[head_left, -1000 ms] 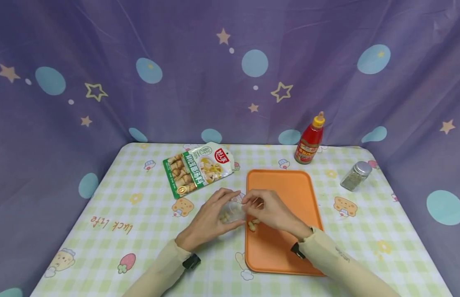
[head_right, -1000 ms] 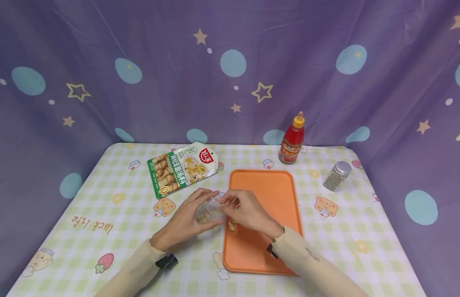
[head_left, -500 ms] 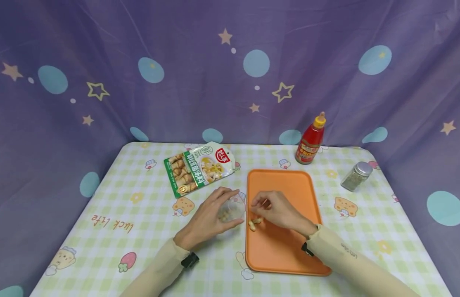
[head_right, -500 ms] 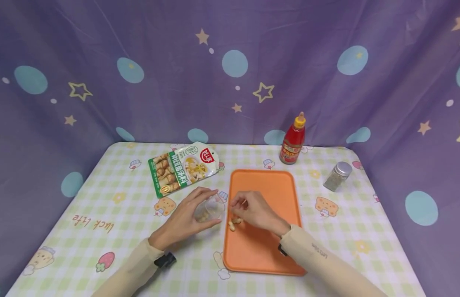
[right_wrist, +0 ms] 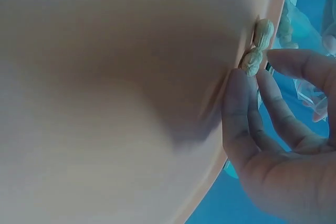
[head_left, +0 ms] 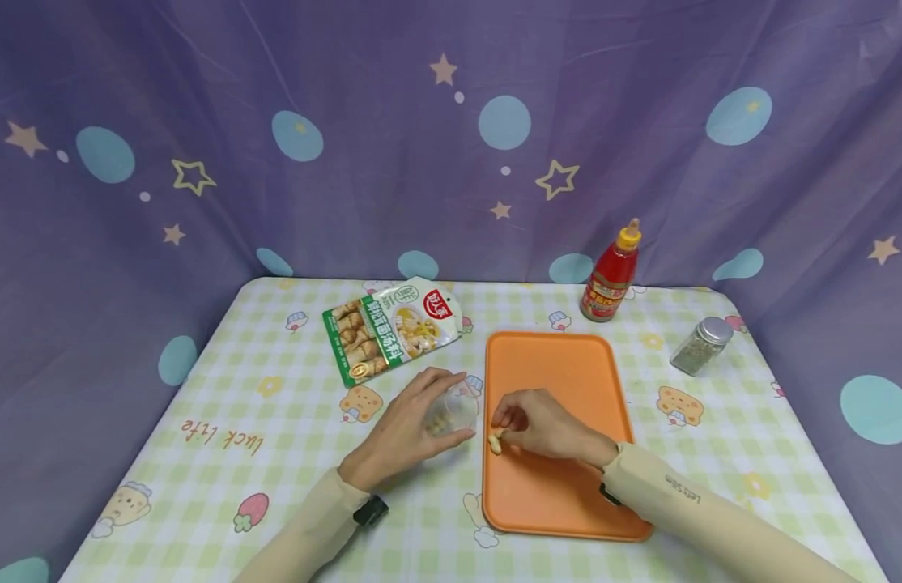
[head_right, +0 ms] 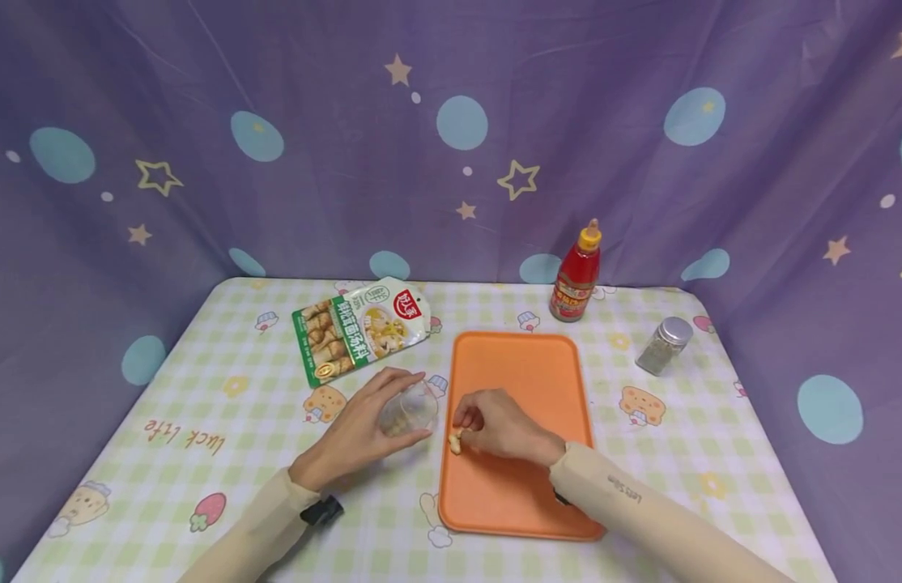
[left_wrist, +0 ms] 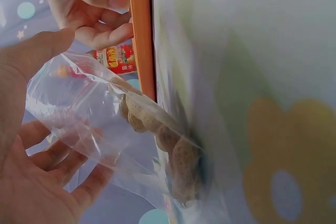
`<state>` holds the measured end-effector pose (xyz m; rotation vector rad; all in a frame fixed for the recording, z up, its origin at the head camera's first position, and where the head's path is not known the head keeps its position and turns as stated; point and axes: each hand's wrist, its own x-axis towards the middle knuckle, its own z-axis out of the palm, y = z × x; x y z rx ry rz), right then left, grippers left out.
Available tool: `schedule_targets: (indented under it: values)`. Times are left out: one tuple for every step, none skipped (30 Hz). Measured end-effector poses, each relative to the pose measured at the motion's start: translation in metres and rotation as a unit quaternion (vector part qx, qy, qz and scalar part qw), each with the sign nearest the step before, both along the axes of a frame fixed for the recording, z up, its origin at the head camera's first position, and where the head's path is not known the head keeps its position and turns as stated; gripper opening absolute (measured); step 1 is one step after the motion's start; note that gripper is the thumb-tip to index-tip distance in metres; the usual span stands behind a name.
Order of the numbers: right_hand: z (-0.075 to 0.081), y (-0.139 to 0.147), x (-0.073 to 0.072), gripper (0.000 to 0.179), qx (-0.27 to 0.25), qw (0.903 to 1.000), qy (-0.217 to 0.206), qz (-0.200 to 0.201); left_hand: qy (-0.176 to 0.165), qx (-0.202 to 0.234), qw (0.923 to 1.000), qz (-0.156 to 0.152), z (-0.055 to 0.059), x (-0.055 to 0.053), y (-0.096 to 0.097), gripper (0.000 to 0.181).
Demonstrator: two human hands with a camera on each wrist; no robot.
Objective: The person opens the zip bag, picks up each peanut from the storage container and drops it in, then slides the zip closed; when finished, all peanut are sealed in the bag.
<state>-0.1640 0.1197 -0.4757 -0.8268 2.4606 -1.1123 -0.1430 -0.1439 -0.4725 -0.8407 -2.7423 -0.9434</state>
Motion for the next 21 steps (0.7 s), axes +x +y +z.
schedule_targets:
  values:
    - [0.0004, -0.0003, 0.0002, 0.014, 0.003, 1.0, 0.002, 0.002, -0.001, 0.0, 1.0, 0.001, -0.0002, 0.0002, -0.0002, 0.076]
    - [0.0006, -0.0005, 0.0003, 0.016, 0.007, 1.0, 0.004, 0.004, -0.001, 0.001, 1.0, 0.001, -0.0006, 0.0004, -0.0003, 0.076]
    - [0.0006, -0.0006, 0.0004, 0.017, 0.01, 0.9999, 0.008, 0.006, -0.001, 0.003, 1.0, 0.001, -0.0008, 0.0007, -0.0003, 0.076]
    - [0.0004, -0.0006, 0.0006, 0.018, 0.015, 0.9998, 0.011, 0.006, -0.001, 0.004, 1.0, 0.001, -0.0009, 0.0009, -0.0002, 0.076]
    - [0.0, -0.0004, 0.0007, 0.019, 0.021, 0.9997, 0.014, 0.006, -0.001, 0.006, 1.0, 0.001, -0.0011, 0.0011, 0.0, 0.076]
    - [-0.0003, -0.0004, 0.001, 0.019, 0.025, 0.9996, 0.015, 0.004, -0.002, 0.008, 1.0, 0.002, -0.0012, 0.0012, 0.0002, 0.076]
    - [-0.0006, -0.0004, 0.0011, 0.019, 0.028, 0.9994, 0.018, 0.004, -0.001, 0.009, 1.0, 0.002, -0.0013, 0.0012, 0.0004, 0.076]
    - [-0.0011, -0.0002, 0.0013, 0.019, 0.029, 0.9993, 0.022, 0.003, -0.001, 0.011, 0.9999, 0.002, -0.0014, 0.0012, 0.0005, 0.077]
    - [-0.0017, 0.0, 0.0017, 0.019, 0.031, 0.9993, 0.023, 0.002, 0.0, 0.011, 0.9999, 0.002, -0.0014, 0.0012, 0.0007, 0.077]
    - [-0.0025, 0.0, 0.0019, 0.019, 0.032, 0.9992, 0.023, 0.0, 0.001, 0.011, 0.9999, 0.002, -0.0014, 0.0013, 0.0007, 0.077]
    - [-0.0028, 0.0001, 0.0023, 0.018, 0.03, 0.9993, 0.023, -0.001, 0.002, 0.011, 0.9999, 0.002, -0.0015, 0.0012, 0.0007, 0.077]
    - [-0.0033, 0.0002, 0.0026, 0.018, 0.029, 0.9993, 0.022, -0.002, 0.003, 0.011, 0.9999, 0.002, -0.0016, 0.0013, 0.0007, 0.077]
    - [-0.0036, 0.0003, 0.0029, 0.018, 0.027, 0.9994, 0.019, -0.004, 0.004, 0.009, 0.9999, 0.002, -0.0016, 0.0012, 0.0006, 0.077]
    - [-0.0039, 0.0005, 0.0031, 0.017, 0.025, 0.9995, 0.017, -0.006, 0.004, 0.009, 1.0, 0.002, -0.0015, 0.0014, 0.0006, 0.077]
    - [-0.0042, 0.0006, 0.0033, 0.017, 0.022, 0.9996, 0.015, -0.009, 0.004, 0.008, 1.0, 0.002, -0.0014, 0.0014, 0.0006, 0.077]
    - [-0.0044, 0.0007, 0.0034, 0.017, 0.021, 0.9996, 0.012, -0.012, 0.003, 0.007, 1.0, 0.001, -0.0014, 0.0014, 0.0005, 0.077]
    - [-0.0045, 0.0007, 0.0035, 0.016, 0.02, 0.9996, 0.009, -0.015, 0.002, 0.007, 1.0, 0.001, -0.0012, 0.0014, 0.0005, 0.076]
    - [-0.0051, 0.0007, 0.0034, 0.016, 0.018, 0.9996, 0.007, -0.018, 0.001, 0.007, 1.0, 0.001, -0.001, 0.0014, 0.0005, 0.076]
    - [-0.0054, 0.0006, 0.0033, 0.016, 0.015, 0.9997, 0.005, -0.02, -0.002, 0.007, 1.0, 0.001, -0.0008, 0.0014, 0.0005, 0.077]
    - [-0.0056, 0.0005, 0.0031, 0.015, 0.013, 0.9997, 0.005, -0.021, -0.004, 0.007, 1.0, 0.002, -0.0006, 0.0014, 0.0004, 0.077]
    - [-0.006, 0.0004, 0.0029, 0.015, 0.011, 0.9997, 0.003, -0.023, -0.006, 0.006, 1.0, 0.002, -0.0004, 0.0013, 0.0003, 0.077]
